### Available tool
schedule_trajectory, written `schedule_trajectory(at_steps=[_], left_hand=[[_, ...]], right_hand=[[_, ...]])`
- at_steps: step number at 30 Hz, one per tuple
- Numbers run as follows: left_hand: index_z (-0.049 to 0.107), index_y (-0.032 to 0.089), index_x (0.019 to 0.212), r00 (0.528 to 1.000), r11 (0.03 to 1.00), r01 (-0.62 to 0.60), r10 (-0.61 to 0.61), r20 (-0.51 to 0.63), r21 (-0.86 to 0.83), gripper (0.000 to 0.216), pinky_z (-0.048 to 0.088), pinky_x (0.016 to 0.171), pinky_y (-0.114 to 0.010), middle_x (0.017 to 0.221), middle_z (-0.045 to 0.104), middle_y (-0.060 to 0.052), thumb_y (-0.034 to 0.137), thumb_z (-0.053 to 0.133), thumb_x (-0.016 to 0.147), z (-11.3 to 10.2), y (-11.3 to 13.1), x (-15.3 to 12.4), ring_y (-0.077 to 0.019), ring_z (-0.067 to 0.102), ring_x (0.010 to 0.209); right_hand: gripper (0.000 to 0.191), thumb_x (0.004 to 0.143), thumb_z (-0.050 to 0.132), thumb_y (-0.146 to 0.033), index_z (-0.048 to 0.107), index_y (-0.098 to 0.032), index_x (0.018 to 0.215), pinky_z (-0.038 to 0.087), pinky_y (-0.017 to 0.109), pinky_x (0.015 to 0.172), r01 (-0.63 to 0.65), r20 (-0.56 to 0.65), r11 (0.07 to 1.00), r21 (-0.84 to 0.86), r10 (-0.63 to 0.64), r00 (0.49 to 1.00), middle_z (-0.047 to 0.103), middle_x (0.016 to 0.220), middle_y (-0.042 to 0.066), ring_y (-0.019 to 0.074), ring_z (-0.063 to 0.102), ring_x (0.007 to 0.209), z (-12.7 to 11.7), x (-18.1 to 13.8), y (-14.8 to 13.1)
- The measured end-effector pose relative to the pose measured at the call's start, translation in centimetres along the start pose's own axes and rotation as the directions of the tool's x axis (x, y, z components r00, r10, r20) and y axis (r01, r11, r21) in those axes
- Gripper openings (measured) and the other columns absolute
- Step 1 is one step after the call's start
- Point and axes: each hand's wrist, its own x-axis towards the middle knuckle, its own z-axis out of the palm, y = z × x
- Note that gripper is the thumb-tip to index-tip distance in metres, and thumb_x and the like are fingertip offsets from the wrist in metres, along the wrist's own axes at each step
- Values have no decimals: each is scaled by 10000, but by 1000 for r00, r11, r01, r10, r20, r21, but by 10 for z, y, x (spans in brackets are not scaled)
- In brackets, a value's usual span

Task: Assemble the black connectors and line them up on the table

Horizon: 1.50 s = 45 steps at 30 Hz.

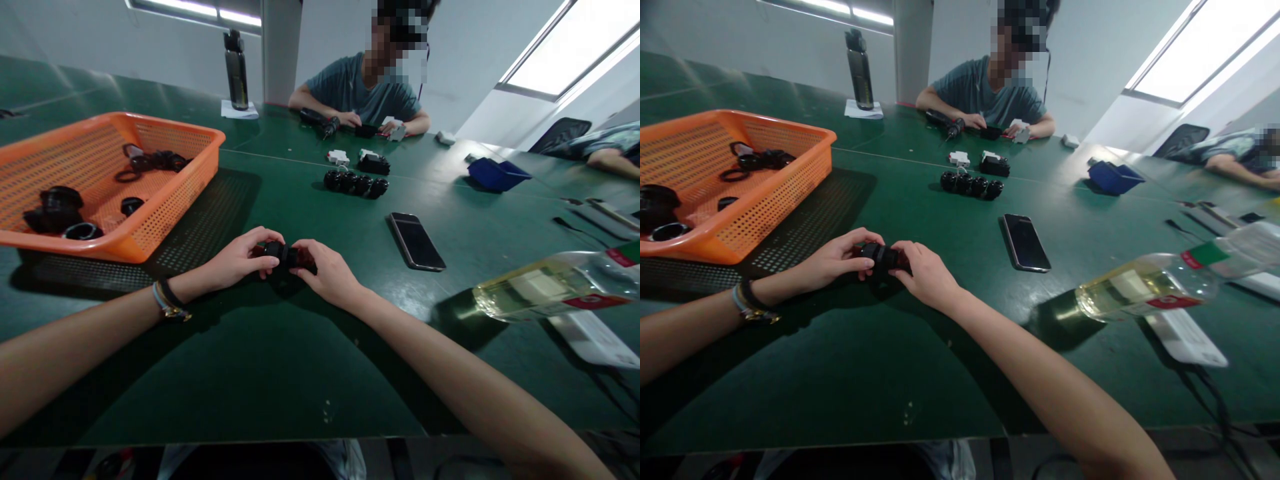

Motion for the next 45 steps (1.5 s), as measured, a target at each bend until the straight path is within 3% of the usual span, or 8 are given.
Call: schedule_trajectory(at_steps=[27, 45], left_hand=[[486, 179, 967, 1000, 1000, 0, 0, -4, -2, 308, 504, 496, -200, 920, 441, 0, 309, 585, 705, 0, -1, -1, -68, 533, 606], [487, 170, 974, 1000, 1000, 16, -16, -3, 5, 327, 506, 510, -221, 910, 442, -6, 327, 587, 705, 0, 0, -1, -76, 538, 608]], right_hand=[[238, 789, 562, -233, 525, -153, 1010, 455, 340, 762, -23, 29, 999, -43, 25, 999, 611, 890, 62, 159, 562, 795, -2, 1, -2], [258, 790, 570, -263, 533, -142, 1015, 427, 289, 686, -59, 50, 997, -57, 61, 997, 593, 797, 41, 143, 537, 732, -3, 2, -4]])
